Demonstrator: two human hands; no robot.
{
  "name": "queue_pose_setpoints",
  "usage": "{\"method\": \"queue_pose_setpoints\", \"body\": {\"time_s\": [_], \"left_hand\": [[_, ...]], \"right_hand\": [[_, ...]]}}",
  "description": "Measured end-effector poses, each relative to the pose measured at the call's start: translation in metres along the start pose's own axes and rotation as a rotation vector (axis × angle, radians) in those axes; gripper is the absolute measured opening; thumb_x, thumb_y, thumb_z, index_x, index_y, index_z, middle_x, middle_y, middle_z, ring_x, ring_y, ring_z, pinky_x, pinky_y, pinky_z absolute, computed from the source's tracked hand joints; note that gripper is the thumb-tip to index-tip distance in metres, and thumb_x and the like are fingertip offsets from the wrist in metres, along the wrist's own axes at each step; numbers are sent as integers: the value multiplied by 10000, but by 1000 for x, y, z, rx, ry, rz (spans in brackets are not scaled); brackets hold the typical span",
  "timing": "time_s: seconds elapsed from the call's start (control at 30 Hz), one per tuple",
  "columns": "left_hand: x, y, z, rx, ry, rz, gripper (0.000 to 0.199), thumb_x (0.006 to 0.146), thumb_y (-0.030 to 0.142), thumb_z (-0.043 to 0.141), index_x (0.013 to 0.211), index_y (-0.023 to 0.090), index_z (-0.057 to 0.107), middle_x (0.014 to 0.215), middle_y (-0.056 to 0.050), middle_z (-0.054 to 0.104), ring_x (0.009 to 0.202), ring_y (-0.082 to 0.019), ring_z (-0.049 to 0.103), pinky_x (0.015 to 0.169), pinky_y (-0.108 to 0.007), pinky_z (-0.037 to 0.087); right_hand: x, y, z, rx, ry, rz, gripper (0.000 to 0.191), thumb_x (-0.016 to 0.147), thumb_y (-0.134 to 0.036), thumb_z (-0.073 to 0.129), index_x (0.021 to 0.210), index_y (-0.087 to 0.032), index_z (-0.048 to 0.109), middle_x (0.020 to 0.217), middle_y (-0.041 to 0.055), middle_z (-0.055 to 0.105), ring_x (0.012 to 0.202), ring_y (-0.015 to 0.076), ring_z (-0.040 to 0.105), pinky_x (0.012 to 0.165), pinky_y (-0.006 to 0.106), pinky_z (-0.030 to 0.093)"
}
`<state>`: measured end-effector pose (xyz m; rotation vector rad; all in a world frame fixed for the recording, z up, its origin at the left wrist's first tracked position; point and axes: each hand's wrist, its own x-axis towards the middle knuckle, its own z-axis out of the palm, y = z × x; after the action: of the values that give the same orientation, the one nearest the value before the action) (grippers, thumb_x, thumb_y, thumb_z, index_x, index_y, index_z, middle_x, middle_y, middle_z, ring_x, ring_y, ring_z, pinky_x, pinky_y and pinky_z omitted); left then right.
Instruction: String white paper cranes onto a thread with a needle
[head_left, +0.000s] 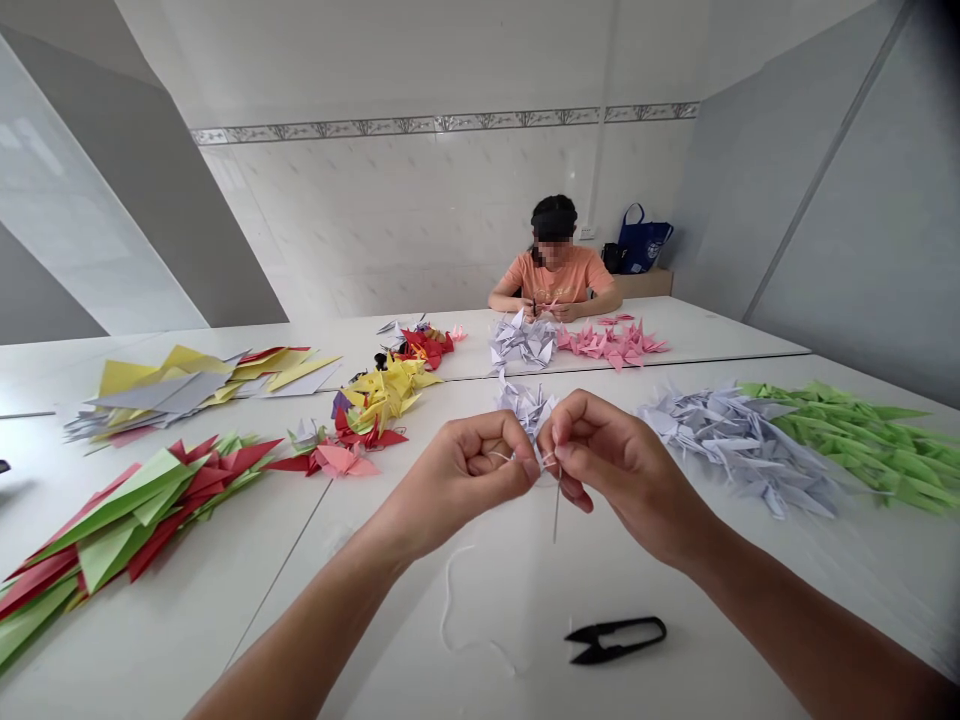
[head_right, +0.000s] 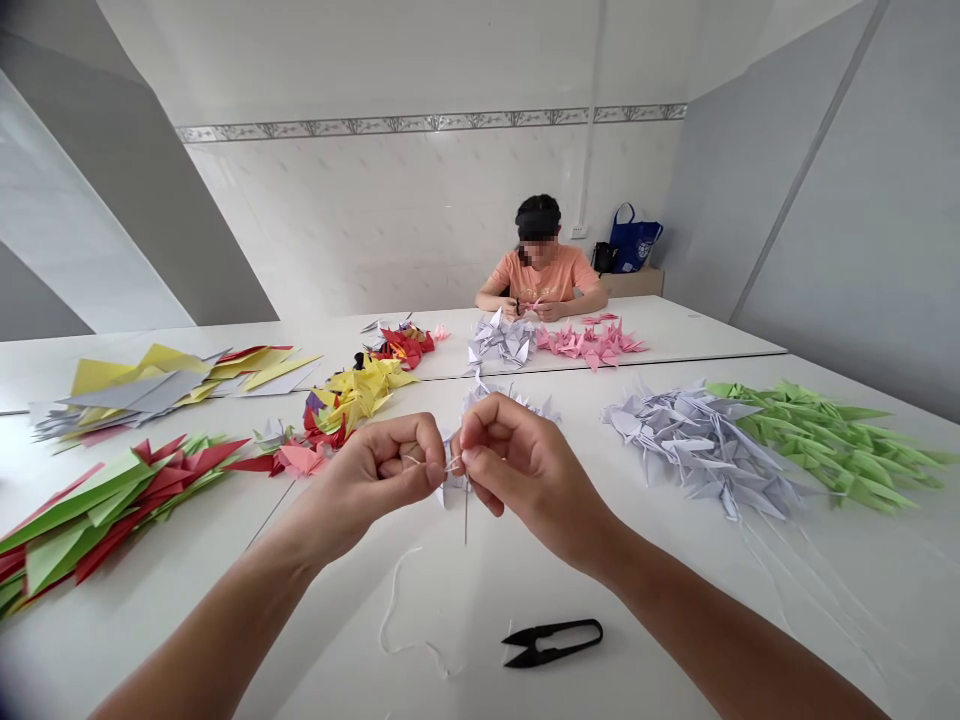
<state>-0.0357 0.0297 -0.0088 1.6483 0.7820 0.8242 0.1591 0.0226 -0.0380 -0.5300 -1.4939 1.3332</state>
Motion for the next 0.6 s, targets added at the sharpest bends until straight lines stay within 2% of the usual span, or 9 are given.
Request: {"method": "queue_pose_setpoints", "body": {"time_s": [0.1, 0.17, 0.3, 0.37, 0.47, 0.6], "left_hand": [[-4, 1, 2, 181, 63, 21, 139, 859, 196, 609, 744, 193, 530, 517, 117, 218, 485, -54, 140, 460, -216, 131], [-6, 1, 4, 331, 148, 105, 138, 853, 163, 584, 737, 197, 519, 540, 110, 211, 494, -57, 159, 460, -205, 165], [-8, -2, 11, 727, 395, 450, 171, 815, 74, 584, 699, 182, 518, 581, 91, 259, 520, -52, 230, 477, -186, 217], [-8, -5, 14, 846, 482, 607, 185, 818, 43, 582, 701, 175, 525, 580, 90, 318, 520, -44, 264, 475, -173, 237], [-7, -8, 14, 856, 515, 721, 198, 840, 20, 569, 719, 173, 533, 566, 97, 396, 496, -31, 289, 457, -151, 263], [-6, -9, 13, 752, 467, 705, 192, 832, 15, 580, 733, 175, 543, 553, 103, 437, 473, -26, 295, 432, -144, 262]], "right_hand": [[-2, -3, 1, -55, 7, -8, 88, 983, -232, 585, 900, -213, 563, 817, -26, 588, 575, 63, 483, 523, 210, 412], [-3, -4, 3, -118, 40, -41, 79, 977, -228, 592, 903, -216, 567, 810, -27, 588, 597, 69, 494, 524, 204, 419], [-5, -3, 10, -298, 153, -144, 88, 936, -219, 663, 910, -222, 579, 836, -28, 597, 698, 83, 561, 590, 202, 462], [-5, -2, 13, -308, 157, -140, 90, 945, -228, 658, 958, -233, 568, 826, -34, 628, 695, 86, 585, 604, 207, 479], [-5, -1, 15, -248, 119, -89, 97, 985, -228, 593, 1062, -250, 539, 774, -46, 683, 614, 82, 588, 559, 202, 470], [-5, 1, 12, -343, 106, -136, 85, 986, -249, 605, 1071, -246, 591, 745, -49, 701, 578, 78, 603, 556, 203, 483]]}}
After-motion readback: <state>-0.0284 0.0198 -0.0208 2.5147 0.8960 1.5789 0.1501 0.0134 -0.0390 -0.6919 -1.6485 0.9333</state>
